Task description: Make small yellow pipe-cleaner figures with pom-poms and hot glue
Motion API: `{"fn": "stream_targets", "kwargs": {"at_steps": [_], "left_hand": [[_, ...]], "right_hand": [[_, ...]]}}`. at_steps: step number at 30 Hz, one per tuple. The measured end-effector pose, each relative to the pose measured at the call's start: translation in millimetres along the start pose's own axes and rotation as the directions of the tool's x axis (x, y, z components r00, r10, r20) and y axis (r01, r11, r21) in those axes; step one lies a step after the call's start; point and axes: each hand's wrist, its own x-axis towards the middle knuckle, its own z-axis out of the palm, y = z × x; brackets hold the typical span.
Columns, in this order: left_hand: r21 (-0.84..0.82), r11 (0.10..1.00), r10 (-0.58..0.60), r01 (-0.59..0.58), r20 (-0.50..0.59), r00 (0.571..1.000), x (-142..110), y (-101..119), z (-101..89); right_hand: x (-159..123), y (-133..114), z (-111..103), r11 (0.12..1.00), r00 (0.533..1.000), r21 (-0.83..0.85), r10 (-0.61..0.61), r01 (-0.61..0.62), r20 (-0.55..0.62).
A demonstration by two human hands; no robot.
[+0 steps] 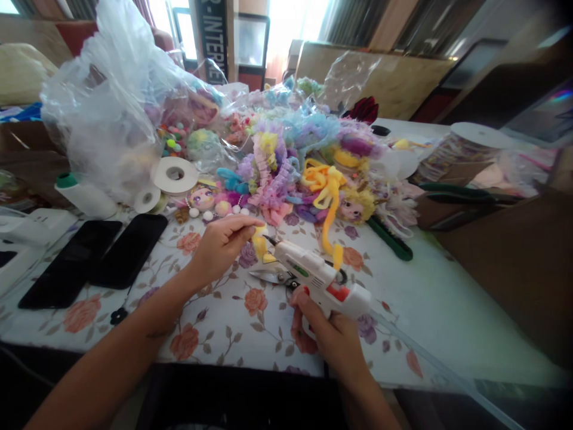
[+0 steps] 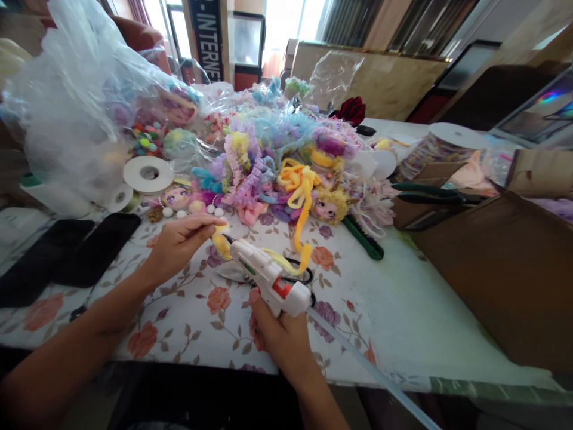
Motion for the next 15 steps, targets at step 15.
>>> {"fn": "stream_targets", "kwargs": {"at_steps": [15], "left_hand": [[-0.020, 0.999, -0.032, 0.032, 0.014, 0.999, 1.0, 0.2, -0.7]], "right_hand": [[-1.2, -1.7, 2.5, 1.000, 1.000, 0.029, -0.005, 0.006, -0.028]]}}
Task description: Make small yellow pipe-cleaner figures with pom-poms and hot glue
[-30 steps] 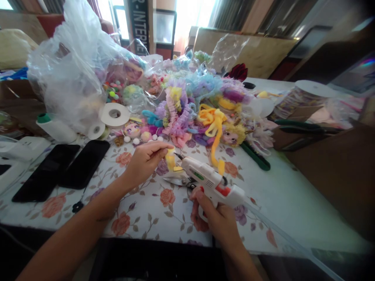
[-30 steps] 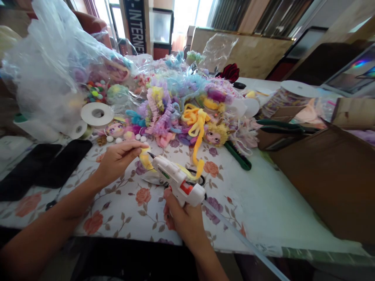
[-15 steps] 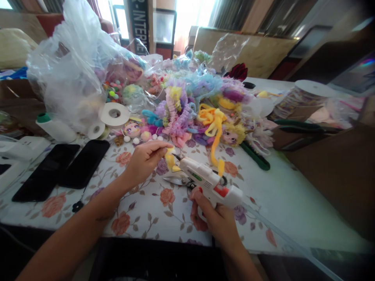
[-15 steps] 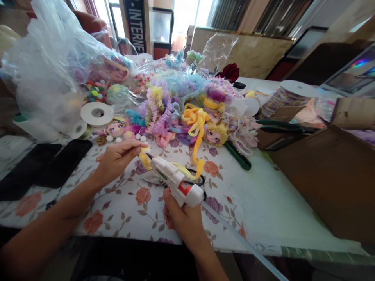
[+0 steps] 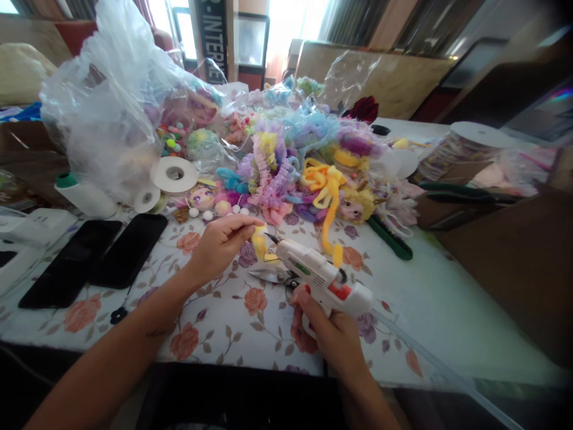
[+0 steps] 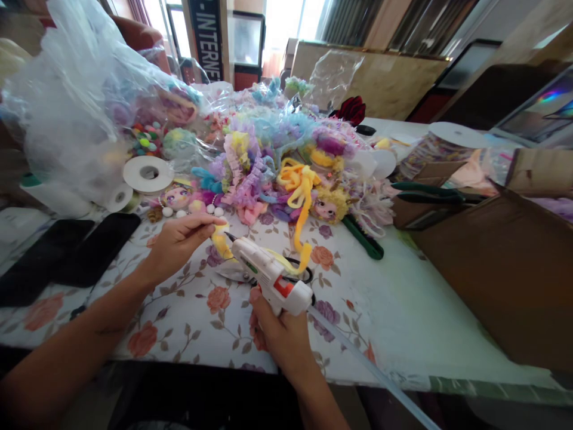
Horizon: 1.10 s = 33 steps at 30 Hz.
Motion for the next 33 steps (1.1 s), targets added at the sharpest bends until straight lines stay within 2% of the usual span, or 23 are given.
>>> {"fn": "stream_targets", "kwargs": {"at_steps": [8, 18, 24, 30, 33], "left_hand": [[-0.044, 0.998, -0.044, 0.043, -0.014, 0.999, 0.6, 0.0, -0.2], [-0.051, 0.998, -0.047, 0.047, -0.003, 0.999, 0.6, -0.7, -0.4], [-0.055, 0.996, -0.067, 0.067, 0.010, 0.998, -0.2, 0.8, -0.2], [-0.086, 0.989, -0.121, 0.118, -0.023, 0.992, -0.4, 1.6, -1.0], [-0.179, 0.969, -0.179, 0.171, -0.030, 0.983, -1.8, -3.1, -1.2]], "right_hand": [[1.2, 3.7, -1.3, 0.998, 0.999, -0.049, -0.031, 0.032, 0.014], [0.9, 2.0, -0.7, 1.000, 1.000, 0.008, 0.001, -0.001, 0.004], [1.3, 0.5, 0.4, 0.999, 1.000, 0.041, -0.021, 0.021, -0.014], [-1.2, -8.2, 2.9, 0.998, 0.999, 0.059, -0.034, 0.035, -0.016], [0.1, -9.1, -0.3, 0.993, 0.995, 0.072, -0.086, 0.089, -0.041]]}}
